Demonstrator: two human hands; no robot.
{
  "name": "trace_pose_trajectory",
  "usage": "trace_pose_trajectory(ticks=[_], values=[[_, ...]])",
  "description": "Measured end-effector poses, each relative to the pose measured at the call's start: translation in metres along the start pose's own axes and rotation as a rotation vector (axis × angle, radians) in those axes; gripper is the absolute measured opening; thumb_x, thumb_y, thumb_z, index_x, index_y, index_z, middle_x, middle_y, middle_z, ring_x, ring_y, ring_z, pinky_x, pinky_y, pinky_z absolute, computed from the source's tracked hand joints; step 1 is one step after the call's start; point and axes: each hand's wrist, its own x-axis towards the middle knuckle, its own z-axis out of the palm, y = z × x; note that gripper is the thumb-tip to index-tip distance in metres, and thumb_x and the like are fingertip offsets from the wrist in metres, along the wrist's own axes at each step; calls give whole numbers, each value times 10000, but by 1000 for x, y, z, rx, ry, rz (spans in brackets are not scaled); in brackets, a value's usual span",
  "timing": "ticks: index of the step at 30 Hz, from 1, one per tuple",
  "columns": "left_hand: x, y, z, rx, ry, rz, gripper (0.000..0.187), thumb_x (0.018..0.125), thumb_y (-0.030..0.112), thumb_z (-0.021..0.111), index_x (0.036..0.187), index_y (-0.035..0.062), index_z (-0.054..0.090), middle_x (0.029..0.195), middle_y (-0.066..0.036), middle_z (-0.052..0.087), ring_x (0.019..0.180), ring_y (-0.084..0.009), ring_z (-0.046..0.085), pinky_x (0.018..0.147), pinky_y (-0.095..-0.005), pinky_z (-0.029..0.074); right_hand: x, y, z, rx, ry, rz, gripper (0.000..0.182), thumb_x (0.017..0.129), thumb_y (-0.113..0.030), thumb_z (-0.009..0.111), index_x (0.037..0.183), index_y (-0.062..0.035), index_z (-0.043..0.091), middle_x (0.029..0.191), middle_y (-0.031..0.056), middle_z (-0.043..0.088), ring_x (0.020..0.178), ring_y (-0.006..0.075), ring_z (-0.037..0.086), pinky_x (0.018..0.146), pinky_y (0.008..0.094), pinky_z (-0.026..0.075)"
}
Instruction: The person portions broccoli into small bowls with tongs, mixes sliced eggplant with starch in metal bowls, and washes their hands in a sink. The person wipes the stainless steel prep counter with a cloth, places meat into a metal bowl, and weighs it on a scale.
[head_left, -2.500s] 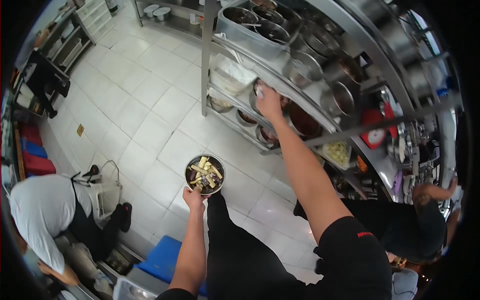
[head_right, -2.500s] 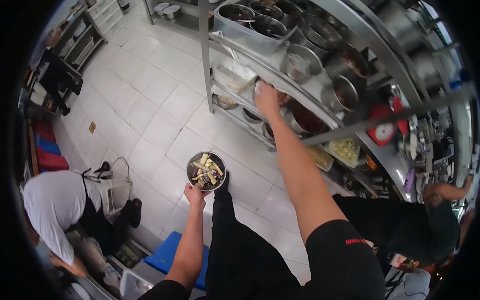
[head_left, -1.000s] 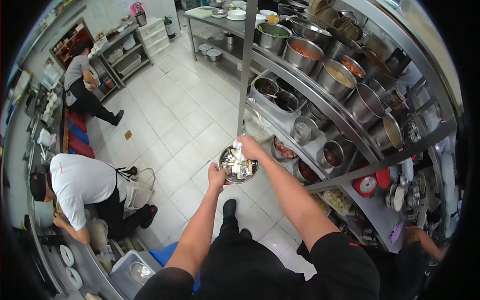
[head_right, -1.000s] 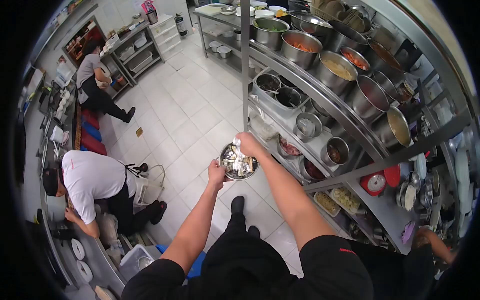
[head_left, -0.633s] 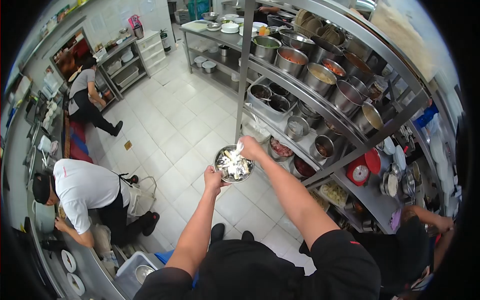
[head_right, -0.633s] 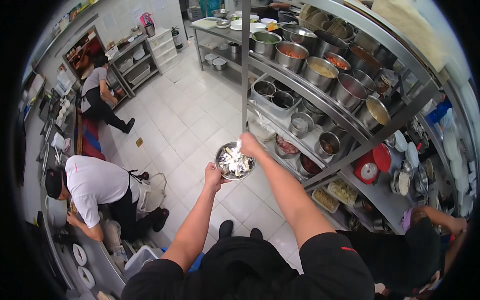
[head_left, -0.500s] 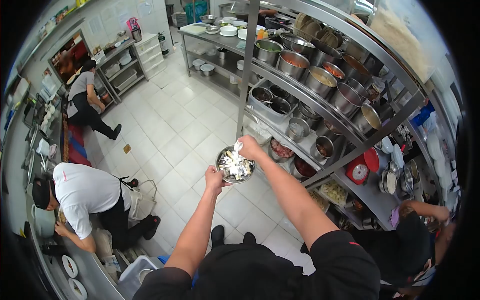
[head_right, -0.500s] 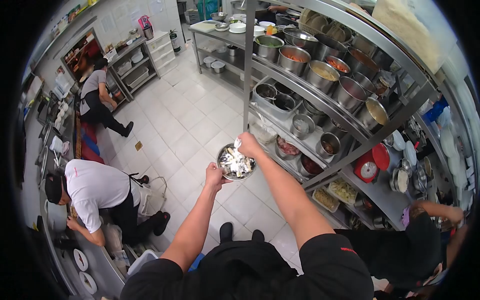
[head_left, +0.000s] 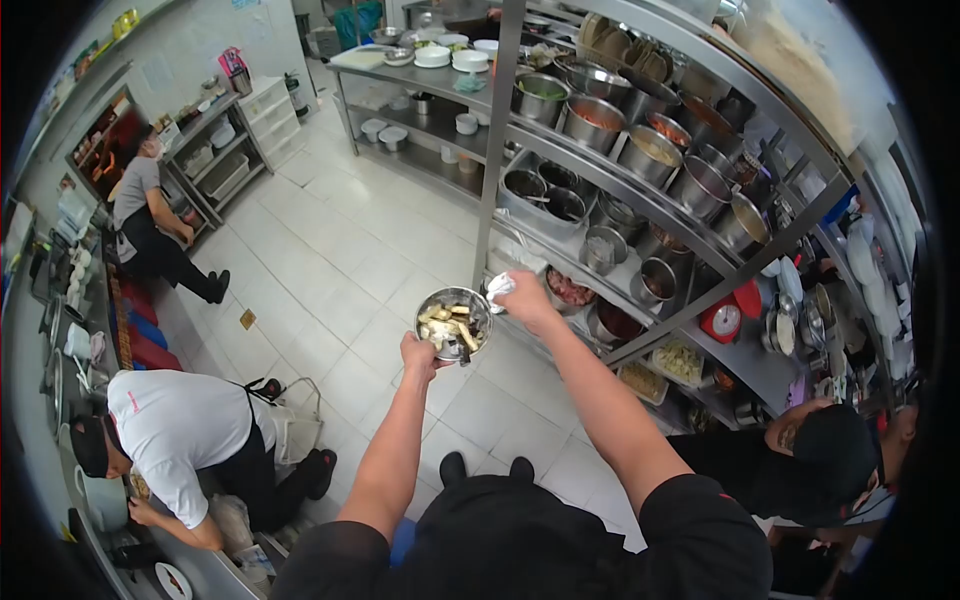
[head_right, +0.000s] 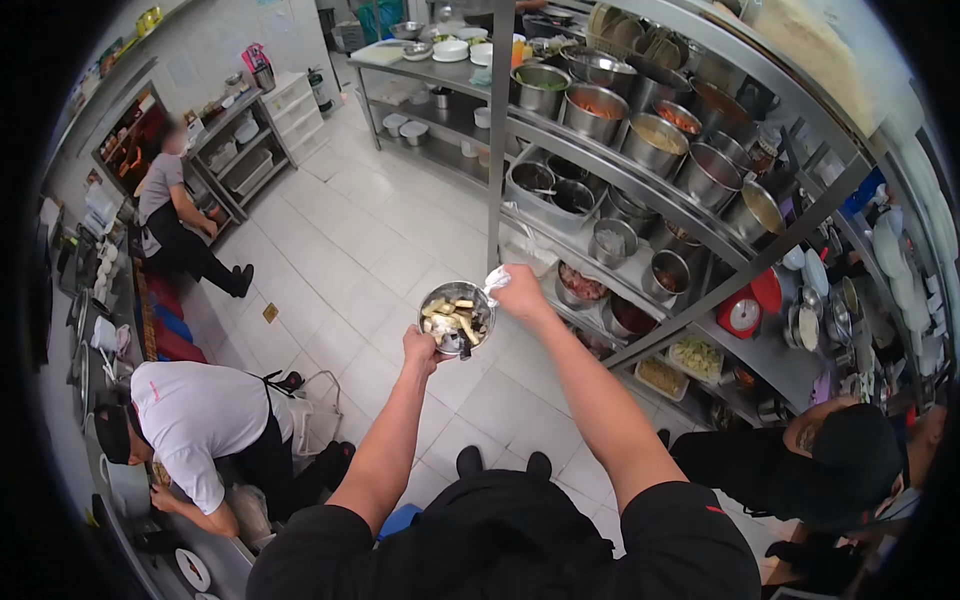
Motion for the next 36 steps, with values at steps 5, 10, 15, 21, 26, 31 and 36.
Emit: trace_pose_trajectory(ticks=[5, 10, 15, 21, 26, 31, 36], values=[[20, -28, -11, 53, -31, 105, 216, 796, -109, 397, 956, 36, 412, 896, -190, 576, 690, -359, 667, 460, -529, 594, 9, 13, 56, -256, 35, -51, 268, 688, -12, 672, 953, 16, 653, 863, 187, 684, 811, 288, 671, 728, 368, 508], [40, -39, -3, 122, -23, -76, 247, 795, -116, 385, 1009, 2, 424, 918, -206, 582, 717, -381, 670, 498, -547, 600, 25, 70, 94, -392, -202, -66, 278, 701, -46, 650, 967, 36, 644, 924, 253, 658, 915, 394, 640, 817, 419, 504], [68, -51, 15, -14, 43, -168, 245, 805, -98, 405, 1033, -8, 420, 922, -227, 580, 691, -389, 668, 460, -529, 594, 24, 93, 82, -382, -408, -281, 306, 723, -97, 655, 1008, 12, 641, 1022, 234, 652, 968, 396, 617, 850, 411, 499], [118, -77, 46, 207, -21, -49, 212, 795, -99, 435, 979, 6, 433, 900, -200, 578, 635, -349, 658, 406, -480, 585, 107, 192, 48, -309, 88, 24, 249, 751, -60, 588, 987, -6, 647, 948, 252, 639, 941, 424, 611, 833, 449, 485], [146, -124, 70, 56, 45, -96, 173, 802, -85, 469, 936, 20, 446, 837, -134, 578, 606, -279, 652, 383, -431, 577, 194, 261, 3, -780, -68, 382, 382, 865, -138, 504, 1219, -13, 574, 1261, 259, 552, 1189, 418, 504, 1023, 448, 375], [172, -158, 91, -79, 197, -96, 174, 796, -97, 455, 918, 27, 455, 835, -127, 584, 603, -255, 654, 387, -422, 578, 238, 328, 36, -1050, -83, 181, 385, 878, -151, 491, 1227, -9, 570, 1261, 255, 556, 1184, 411, 512, 1024, 445, 377], [189, -170, 91, 19, 242, -81, 153, 814, -67, 459, 931, 25, 424, 857, -138, 561, 617, -283, 657, 419, -439, 599, 226, 329, 9, -910, -5, -30, 389, 891, -163, 478, 1235, -5, 567, 1261, 252, 560, 1180, 405, 519, 1025, 441, 379]])
